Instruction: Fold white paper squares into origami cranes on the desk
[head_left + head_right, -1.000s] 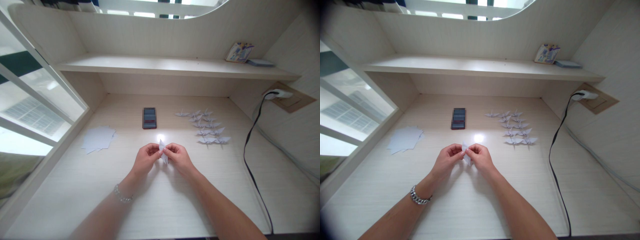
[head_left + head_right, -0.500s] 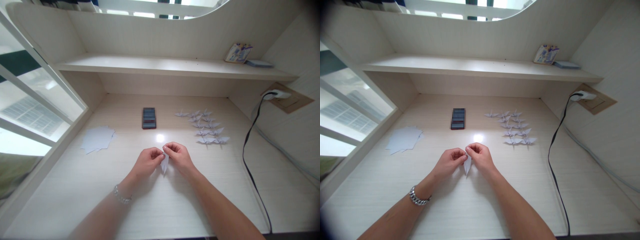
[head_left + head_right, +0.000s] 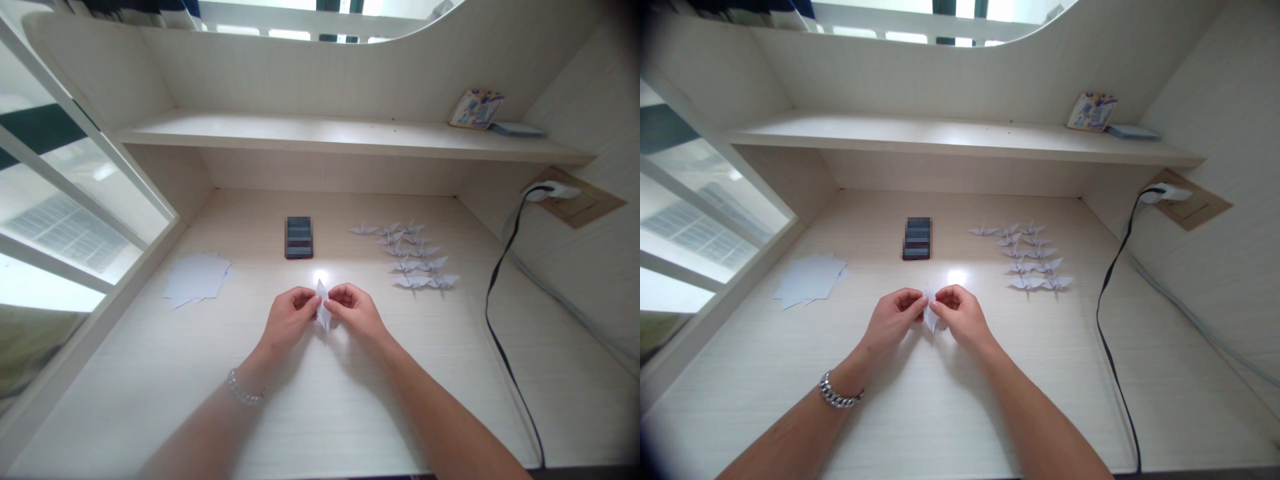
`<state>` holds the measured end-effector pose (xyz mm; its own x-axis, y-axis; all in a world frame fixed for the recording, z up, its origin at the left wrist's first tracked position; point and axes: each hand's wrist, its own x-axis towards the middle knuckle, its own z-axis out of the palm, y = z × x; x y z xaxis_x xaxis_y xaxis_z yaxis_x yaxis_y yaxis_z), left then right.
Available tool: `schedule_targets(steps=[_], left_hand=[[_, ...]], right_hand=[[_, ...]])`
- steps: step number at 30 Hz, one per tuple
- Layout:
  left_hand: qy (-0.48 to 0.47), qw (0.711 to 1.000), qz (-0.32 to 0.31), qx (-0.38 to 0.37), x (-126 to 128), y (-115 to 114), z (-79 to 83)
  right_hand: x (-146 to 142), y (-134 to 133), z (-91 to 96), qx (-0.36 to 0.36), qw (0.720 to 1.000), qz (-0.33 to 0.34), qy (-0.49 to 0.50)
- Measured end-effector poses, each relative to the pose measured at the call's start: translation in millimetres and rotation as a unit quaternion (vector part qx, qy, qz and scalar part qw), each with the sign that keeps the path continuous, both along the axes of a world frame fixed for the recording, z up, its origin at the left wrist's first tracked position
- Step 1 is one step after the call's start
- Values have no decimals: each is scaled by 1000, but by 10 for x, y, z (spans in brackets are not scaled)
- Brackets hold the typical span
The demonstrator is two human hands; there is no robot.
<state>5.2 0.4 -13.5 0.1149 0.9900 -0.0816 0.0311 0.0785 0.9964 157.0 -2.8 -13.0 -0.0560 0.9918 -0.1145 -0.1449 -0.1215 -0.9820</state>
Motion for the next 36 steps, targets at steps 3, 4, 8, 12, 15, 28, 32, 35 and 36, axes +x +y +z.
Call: schedule_targets(steps=[3,4,8,12,15,28,32,35,36], left_hand=[[-31,999,21,-3,-6,2,-8],[-41,999,23,-2,-6,0,-6],[-47,999,20,15,-4,-8,-1],[-27,1000,9,10,-16,-4,-3],[-21,1000,-11,6,-34,3,9],[-51,997,-47,-15,-39,-8,99],[-37,998,-43,-4,-53,-11,89],[-10,998,-52,18,-64,-12,86],[0,998,-56,25,-67,-13,88]], right_hand=[[-3,-1,-1,-12,1000,9,-3],[-2,2,1,-20,1000,4,0],[12,17,12,-31,999,-14,17],[30,22,18,-37,999,-1,35],[42,23,27,-42,998,17,50],[111,16,93,-48,993,73,75],[110,2,114,-65,988,88,105],[100,-1,131,-72,989,83,99],[97,-1,133,-71,991,77,83]])
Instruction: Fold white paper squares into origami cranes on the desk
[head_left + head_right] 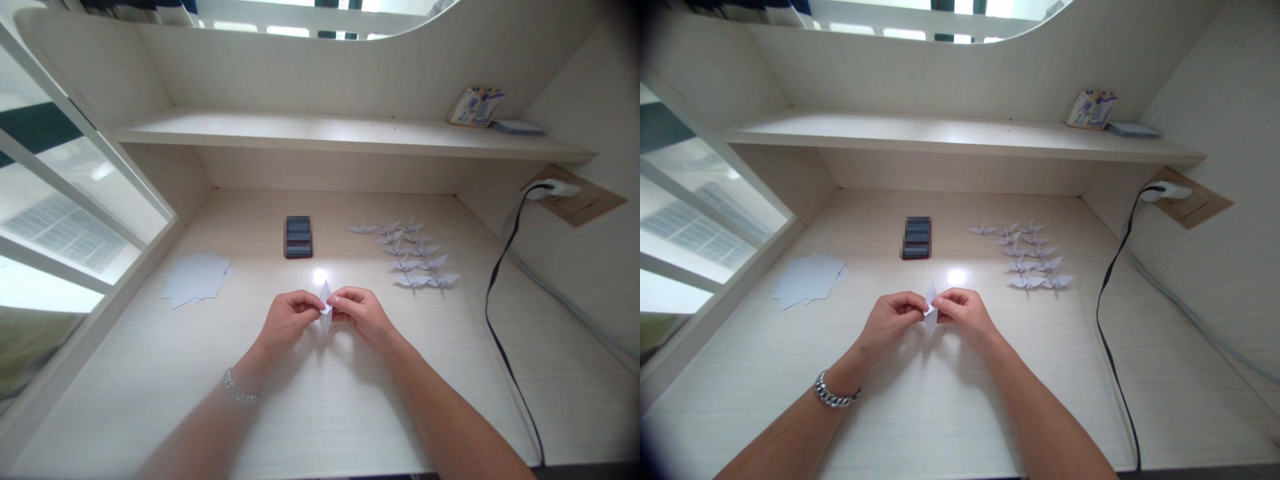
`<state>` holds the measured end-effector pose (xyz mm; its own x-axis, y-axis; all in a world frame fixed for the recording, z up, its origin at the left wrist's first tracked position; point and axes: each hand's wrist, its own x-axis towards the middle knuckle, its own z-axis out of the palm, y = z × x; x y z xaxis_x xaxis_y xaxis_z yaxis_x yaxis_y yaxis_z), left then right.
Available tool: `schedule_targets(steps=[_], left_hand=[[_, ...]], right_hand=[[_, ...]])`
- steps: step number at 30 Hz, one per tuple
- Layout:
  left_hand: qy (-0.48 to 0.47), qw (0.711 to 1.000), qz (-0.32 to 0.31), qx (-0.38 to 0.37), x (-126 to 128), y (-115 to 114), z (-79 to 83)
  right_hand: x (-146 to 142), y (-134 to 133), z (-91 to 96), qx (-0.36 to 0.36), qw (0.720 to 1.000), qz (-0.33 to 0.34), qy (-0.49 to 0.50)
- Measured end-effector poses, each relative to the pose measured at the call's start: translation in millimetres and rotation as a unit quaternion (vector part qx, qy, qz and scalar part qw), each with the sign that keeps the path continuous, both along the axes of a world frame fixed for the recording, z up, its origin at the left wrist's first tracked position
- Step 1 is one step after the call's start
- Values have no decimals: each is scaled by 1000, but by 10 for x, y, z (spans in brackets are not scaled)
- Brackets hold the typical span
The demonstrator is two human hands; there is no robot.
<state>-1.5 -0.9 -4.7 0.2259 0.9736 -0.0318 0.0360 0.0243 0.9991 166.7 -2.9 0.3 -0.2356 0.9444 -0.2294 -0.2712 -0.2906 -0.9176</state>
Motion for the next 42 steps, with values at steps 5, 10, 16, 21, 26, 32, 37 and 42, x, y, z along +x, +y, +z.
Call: schedule_targets(steps=[5,10,16,21,26,32,37,42], left_hand=[[16,1000,-9,-3,-5,6,1],[-3,1000,7,-20,4,20,-36],[14,1000,13,-20,7,21,-75],[23,999,10,-21,1,21,-72],[24,999,15,-27,5,18,-61],[18,999,15,-28,8,7,-40],[13,999,28,-25,12,8,-51],[5,999,34,-14,21,11,-61]], right_hand=[[-6,9,-15,38,995,-21,-95],[13,14,-46,86,987,-24,-137],[34,20,-69,99,983,-20,-153],[31,20,-73,87,986,-21,-141],[26,23,-77,71,988,-24,-135],[27,19,-80,70,989,-25,-131],[28,17,-99,89,986,-34,-140],[-4,14,-81,105,985,-60,-125]])
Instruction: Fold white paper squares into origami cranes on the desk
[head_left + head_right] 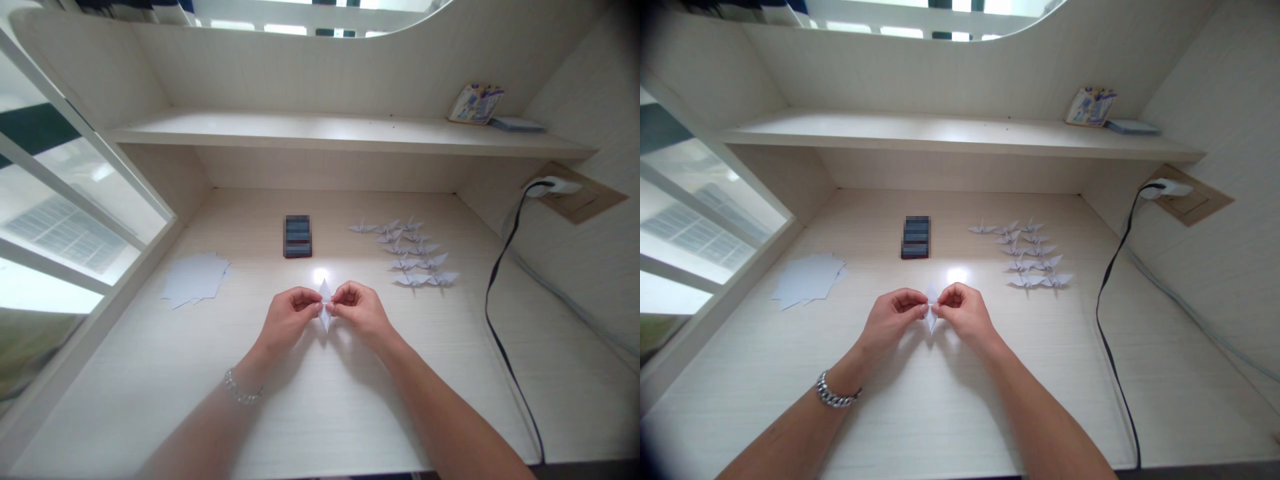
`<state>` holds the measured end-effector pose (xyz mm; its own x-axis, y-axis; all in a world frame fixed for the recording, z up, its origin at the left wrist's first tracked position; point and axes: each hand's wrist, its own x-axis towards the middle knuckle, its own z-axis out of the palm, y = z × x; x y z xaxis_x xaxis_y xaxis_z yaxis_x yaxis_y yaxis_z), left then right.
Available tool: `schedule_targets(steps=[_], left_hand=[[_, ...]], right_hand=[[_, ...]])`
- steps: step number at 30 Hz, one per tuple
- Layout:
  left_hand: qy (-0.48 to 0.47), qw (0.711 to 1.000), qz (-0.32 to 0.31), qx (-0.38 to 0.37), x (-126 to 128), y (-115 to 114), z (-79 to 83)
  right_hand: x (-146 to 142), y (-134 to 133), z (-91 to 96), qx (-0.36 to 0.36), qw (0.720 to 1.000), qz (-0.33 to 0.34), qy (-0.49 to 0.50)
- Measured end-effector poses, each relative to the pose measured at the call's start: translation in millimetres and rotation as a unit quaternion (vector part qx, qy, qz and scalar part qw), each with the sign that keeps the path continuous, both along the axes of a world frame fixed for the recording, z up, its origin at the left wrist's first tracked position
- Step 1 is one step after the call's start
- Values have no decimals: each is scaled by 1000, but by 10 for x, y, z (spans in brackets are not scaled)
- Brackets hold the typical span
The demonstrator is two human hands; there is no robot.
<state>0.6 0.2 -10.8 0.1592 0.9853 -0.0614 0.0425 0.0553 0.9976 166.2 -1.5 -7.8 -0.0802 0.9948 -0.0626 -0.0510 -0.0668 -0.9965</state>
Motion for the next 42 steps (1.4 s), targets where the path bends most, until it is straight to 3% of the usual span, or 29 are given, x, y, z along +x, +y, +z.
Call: schedule_targets(steps=[8,17,28,35,42], left_hand=[[-34,999,29,9,-4,4,10],[-39,999,31,15,29,3,3],[-13,999,36,32,21,-13,2],[-16,999,35,33,45,-14,0],[-31,999,32,26,47,-23,34]], right_hand=[[-45,-3,61,-91,991,7,102],[-55,4,-14,6,1000,-21,2],[-64,-11,-28,-26,999,6,36],[-79,-11,-27,23,999,-23,-20],[-73,-19,-20,24,1000,-2,6]])
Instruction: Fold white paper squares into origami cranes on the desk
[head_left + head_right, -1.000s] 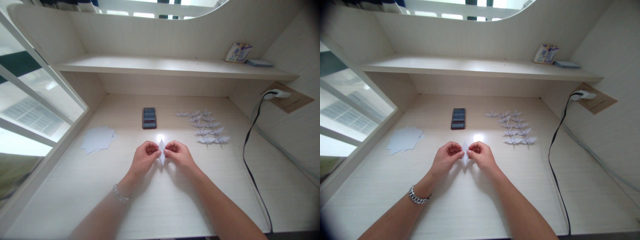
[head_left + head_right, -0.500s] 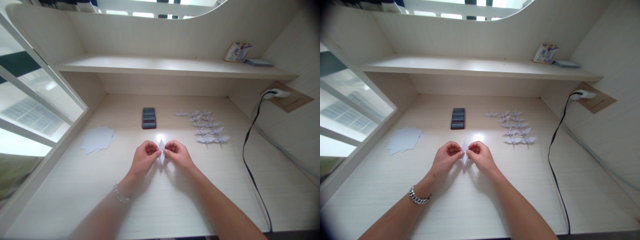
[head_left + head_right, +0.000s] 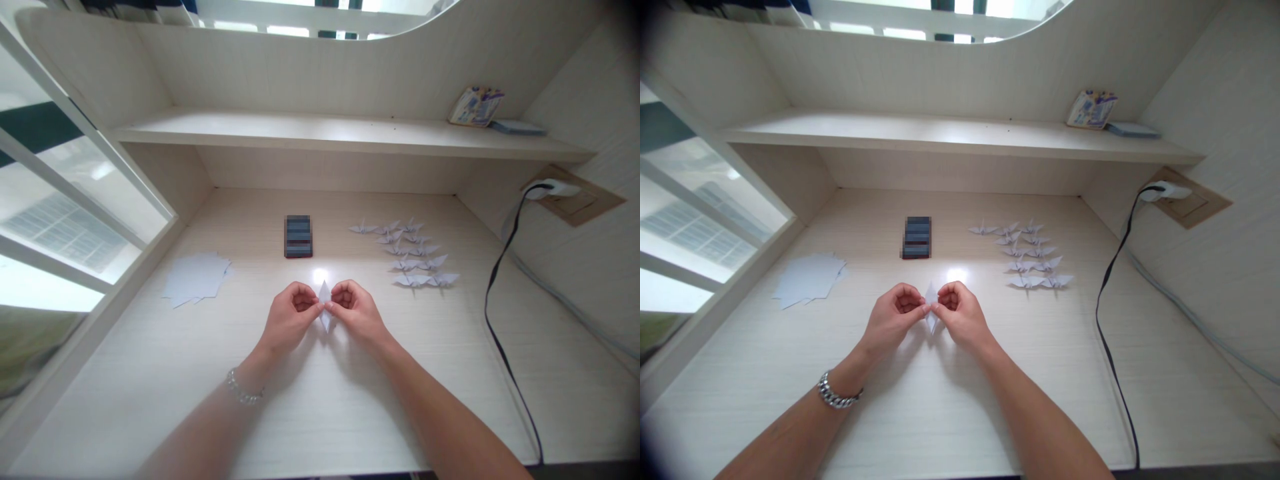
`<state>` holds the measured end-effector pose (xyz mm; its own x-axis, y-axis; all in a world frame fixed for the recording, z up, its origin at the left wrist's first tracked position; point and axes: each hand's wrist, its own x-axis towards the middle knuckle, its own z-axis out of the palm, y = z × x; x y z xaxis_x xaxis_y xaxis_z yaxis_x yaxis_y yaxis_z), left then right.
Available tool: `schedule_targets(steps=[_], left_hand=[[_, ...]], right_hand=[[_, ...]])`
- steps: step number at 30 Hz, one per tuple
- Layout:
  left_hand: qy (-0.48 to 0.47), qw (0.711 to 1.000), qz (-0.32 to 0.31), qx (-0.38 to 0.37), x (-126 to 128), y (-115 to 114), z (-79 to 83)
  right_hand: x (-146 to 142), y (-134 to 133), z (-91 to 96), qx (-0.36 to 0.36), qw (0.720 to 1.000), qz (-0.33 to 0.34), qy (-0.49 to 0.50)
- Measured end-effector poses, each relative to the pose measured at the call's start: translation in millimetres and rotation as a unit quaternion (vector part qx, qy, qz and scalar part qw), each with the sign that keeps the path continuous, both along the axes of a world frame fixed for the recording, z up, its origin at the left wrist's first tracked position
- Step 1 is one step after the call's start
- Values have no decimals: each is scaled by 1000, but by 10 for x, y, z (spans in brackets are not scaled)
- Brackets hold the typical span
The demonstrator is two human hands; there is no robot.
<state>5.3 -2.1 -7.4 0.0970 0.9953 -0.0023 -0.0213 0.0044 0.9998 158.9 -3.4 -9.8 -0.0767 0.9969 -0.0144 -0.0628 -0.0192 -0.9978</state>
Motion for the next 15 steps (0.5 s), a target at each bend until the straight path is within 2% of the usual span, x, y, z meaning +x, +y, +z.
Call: schedule_targets(steps=[6,9,12,15], left_hand=[[-20,1000,8,-2,-24,6,16],[-22,1000,16,-1,-18,6,9],[-16,999,33,5,-10,14,-6],[3,997,75,22,-8,23,-21]], right_hand=[[-6,11,-3,-45,997,5,65],[-12,20,-15,-47,997,8,64],[-7,16,-12,-12,999,-30,13],[-4,-18,25,69,988,-89,-104]])
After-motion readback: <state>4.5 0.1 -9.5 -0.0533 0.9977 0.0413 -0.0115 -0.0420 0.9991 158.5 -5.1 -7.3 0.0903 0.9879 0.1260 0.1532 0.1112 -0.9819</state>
